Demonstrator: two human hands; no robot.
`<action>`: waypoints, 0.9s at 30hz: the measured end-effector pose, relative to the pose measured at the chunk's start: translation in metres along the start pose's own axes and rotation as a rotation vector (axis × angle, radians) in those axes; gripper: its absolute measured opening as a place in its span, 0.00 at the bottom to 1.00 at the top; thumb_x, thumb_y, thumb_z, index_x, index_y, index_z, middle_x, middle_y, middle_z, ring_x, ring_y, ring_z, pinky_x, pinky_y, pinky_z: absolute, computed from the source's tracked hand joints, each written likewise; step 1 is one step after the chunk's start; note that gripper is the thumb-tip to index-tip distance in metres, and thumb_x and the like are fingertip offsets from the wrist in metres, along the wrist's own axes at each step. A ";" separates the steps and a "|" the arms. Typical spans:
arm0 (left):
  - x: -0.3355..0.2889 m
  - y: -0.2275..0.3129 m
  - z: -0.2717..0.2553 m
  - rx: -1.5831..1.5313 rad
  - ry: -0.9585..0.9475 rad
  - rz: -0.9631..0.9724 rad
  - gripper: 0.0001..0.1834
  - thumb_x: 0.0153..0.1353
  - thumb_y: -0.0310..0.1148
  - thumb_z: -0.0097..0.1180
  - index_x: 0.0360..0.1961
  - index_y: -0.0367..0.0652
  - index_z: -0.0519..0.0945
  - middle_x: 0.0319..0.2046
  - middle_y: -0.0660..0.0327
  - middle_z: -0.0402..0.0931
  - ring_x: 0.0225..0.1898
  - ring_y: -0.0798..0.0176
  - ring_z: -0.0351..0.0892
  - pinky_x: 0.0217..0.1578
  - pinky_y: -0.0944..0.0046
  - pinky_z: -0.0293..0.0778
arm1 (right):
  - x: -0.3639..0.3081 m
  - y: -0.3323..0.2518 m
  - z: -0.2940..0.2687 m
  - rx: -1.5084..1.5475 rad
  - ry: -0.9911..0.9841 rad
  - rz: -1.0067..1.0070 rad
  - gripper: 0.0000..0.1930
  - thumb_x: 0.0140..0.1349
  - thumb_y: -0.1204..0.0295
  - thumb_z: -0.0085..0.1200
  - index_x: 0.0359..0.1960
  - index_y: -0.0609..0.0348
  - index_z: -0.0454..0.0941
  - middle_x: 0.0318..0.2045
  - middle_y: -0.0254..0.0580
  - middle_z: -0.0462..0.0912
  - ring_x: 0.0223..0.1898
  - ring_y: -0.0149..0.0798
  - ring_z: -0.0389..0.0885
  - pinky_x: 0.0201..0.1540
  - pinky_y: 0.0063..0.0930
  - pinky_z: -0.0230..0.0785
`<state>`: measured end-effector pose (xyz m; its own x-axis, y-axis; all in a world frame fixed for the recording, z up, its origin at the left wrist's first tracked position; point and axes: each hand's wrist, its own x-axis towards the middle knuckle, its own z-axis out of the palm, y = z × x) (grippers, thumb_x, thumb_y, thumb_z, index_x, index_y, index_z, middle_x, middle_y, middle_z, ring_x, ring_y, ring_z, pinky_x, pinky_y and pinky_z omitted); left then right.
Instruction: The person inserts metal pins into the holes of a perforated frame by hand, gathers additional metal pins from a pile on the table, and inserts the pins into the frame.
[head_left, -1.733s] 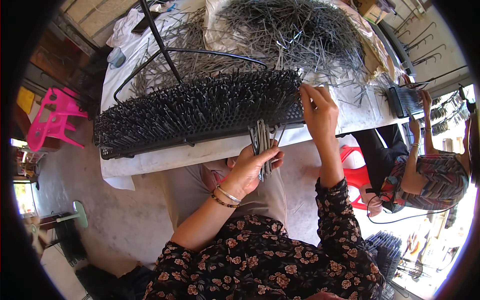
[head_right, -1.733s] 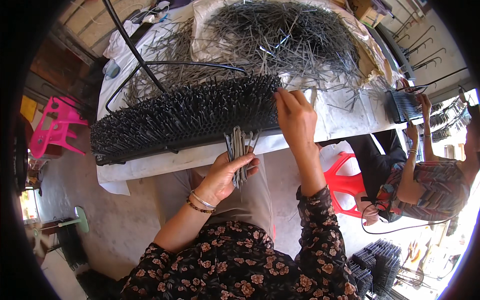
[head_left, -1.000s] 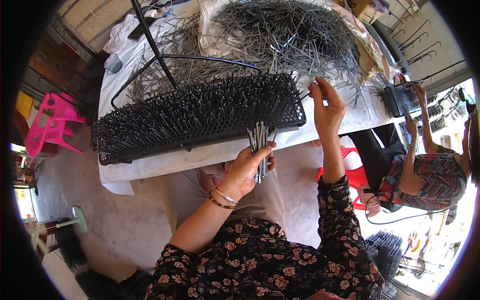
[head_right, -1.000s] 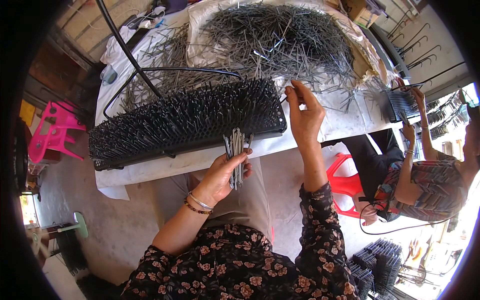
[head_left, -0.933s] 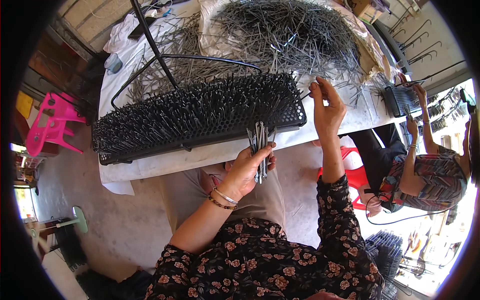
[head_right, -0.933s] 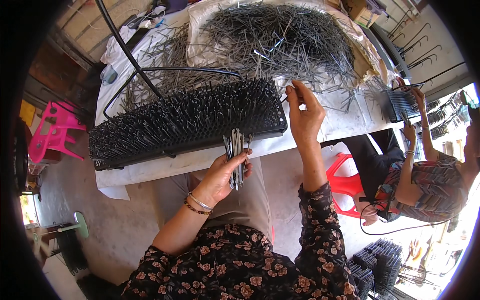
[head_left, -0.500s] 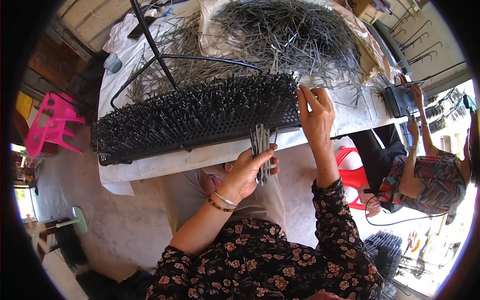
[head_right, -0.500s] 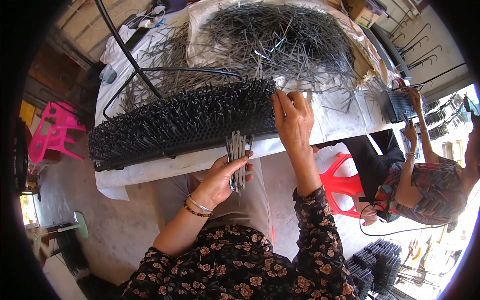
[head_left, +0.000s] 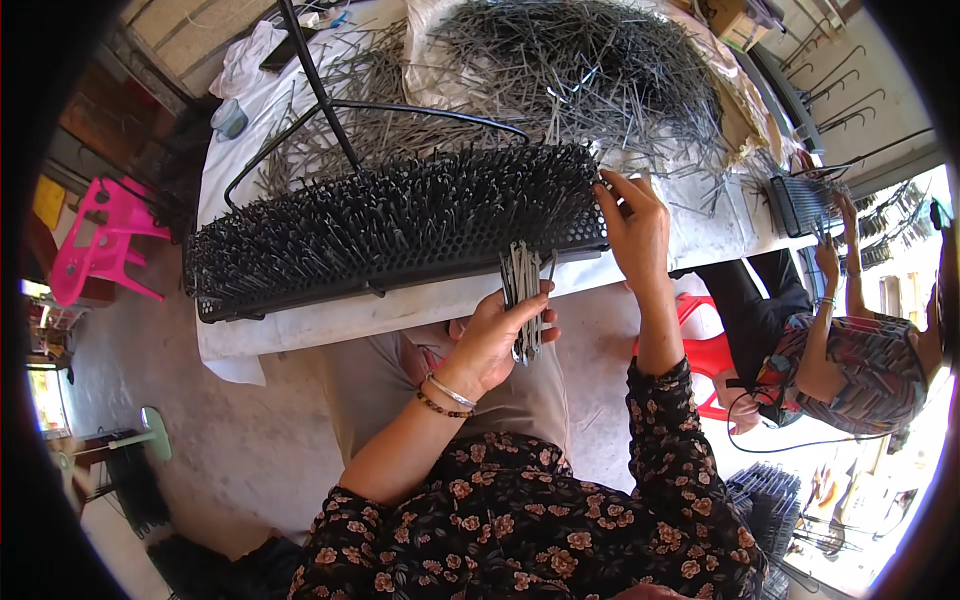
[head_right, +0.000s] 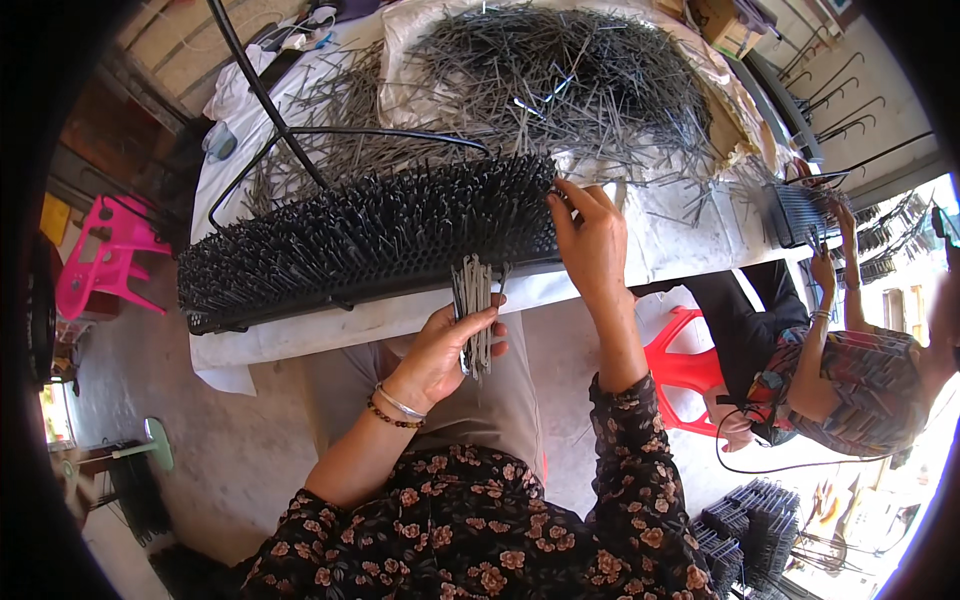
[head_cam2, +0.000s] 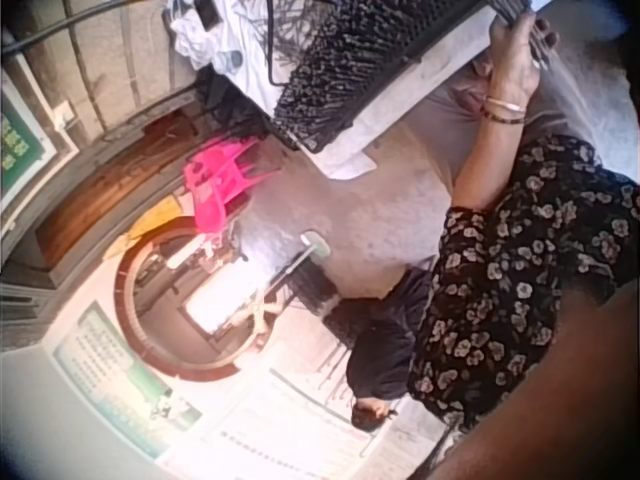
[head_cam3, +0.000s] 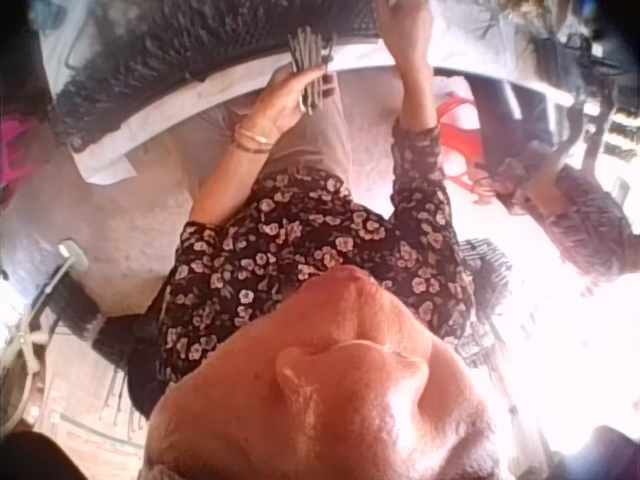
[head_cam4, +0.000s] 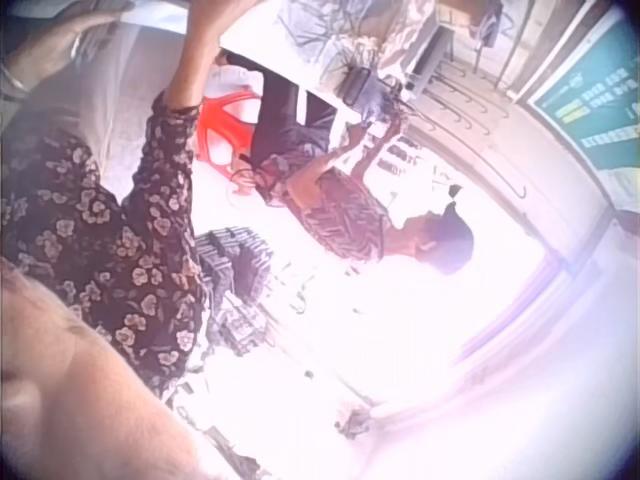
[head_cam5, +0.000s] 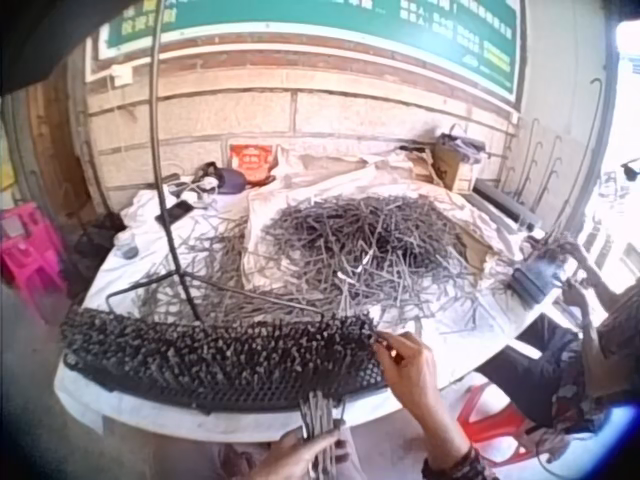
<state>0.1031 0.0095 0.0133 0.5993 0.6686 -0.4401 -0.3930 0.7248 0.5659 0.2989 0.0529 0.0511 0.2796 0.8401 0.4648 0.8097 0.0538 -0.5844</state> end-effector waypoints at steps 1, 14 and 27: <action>0.000 0.000 0.000 -0.001 0.001 0.000 0.12 0.60 0.31 0.55 0.44 0.39 0.74 0.41 0.63 0.73 0.37 0.67 0.72 0.36 0.62 0.77 | -0.002 0.000 -0.002 0.055 0.023 0.038 0.09 0.56 0.74 0.57 0.38 0.62 0.81 0.25 0.42 0.77 0.18 0.35 0.72 0.24 0.27 0.64; 0.001 -0.004 0.001 -0.024 -0.050 0.056 0.13 0.63 0.31 0.51 0.47 0.39 0.75 0.41 0.63 0.74 0.39 0.65 0.75 0.41 0.59 0.78 | -0.043 -0.017 -0.011 0.701 -0.341 0.486 0.11 0.58 0.73 0.57 0.39 0.69 0.79 0.26 0.37 0.82 0.25 0.24 0.76 0.28 0.16 0.68; -0.004 -0.001 -0.001 0.030 -0.018 -0.002 0.15 0.61 0.31 0.54 0.48 0.37 0.72 0.42 0.62 0.72 0.38 0.67 0.74 0.37 0.62 0.78 | -0.004 -0.005 0.019 0.328 0.232 -0.107 0.12 0.56 0.80 0.58 0.43 0.64 0.78 0.28 0.42 0.82 0.28 0.27 0.79 0.32 0.19 0.71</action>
<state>0.1011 0.0061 0.0137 0.6128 0.6641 -0.4282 -0.3714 0.7204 0.5857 0.2840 0.0597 0.0392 0.3420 0.6782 0.6504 0.6437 0.3351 -0.6880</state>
